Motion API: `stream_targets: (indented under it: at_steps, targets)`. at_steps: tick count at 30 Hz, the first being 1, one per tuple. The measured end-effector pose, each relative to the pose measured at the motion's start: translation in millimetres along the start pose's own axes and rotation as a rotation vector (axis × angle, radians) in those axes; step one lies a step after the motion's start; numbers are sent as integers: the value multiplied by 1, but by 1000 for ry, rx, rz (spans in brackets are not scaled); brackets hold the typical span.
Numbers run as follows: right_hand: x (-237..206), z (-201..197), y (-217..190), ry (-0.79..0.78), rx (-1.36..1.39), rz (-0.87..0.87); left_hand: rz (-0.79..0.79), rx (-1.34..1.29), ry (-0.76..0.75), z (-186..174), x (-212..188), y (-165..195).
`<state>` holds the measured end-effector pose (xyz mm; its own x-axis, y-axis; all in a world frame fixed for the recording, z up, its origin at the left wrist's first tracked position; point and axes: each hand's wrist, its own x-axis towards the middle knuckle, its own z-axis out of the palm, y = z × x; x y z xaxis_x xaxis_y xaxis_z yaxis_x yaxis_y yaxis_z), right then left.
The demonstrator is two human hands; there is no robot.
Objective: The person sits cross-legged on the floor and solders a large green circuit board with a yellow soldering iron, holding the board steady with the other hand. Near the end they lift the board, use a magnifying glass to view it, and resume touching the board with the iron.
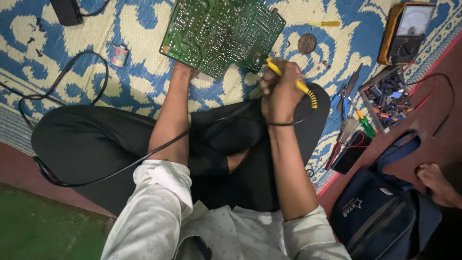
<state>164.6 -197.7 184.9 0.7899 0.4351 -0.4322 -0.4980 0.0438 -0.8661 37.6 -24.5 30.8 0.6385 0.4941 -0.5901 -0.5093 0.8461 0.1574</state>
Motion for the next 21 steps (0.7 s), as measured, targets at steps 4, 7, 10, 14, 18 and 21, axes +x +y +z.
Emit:
stream_targets:
  at_steps: [4,7,10,14,18,21]
  targets:
    - [8,-12,6,104,47,164,17,25,32,-2,4,0]
    - [17,-25,10,-76,336,377,26,40,32,-3,6,-1]
    - [25,-34,13,-82,429,422,32,33,19,-4,5,-1]
    - [22,-28,16,-165,433,458,71,75,-24,-3,3,-2]
    - [6,-13,18,-208,356,449,147,245,-69,-2,2,-1]
    - [0,-12,15,-143,272,318,125,152,-157,-2,5,2]
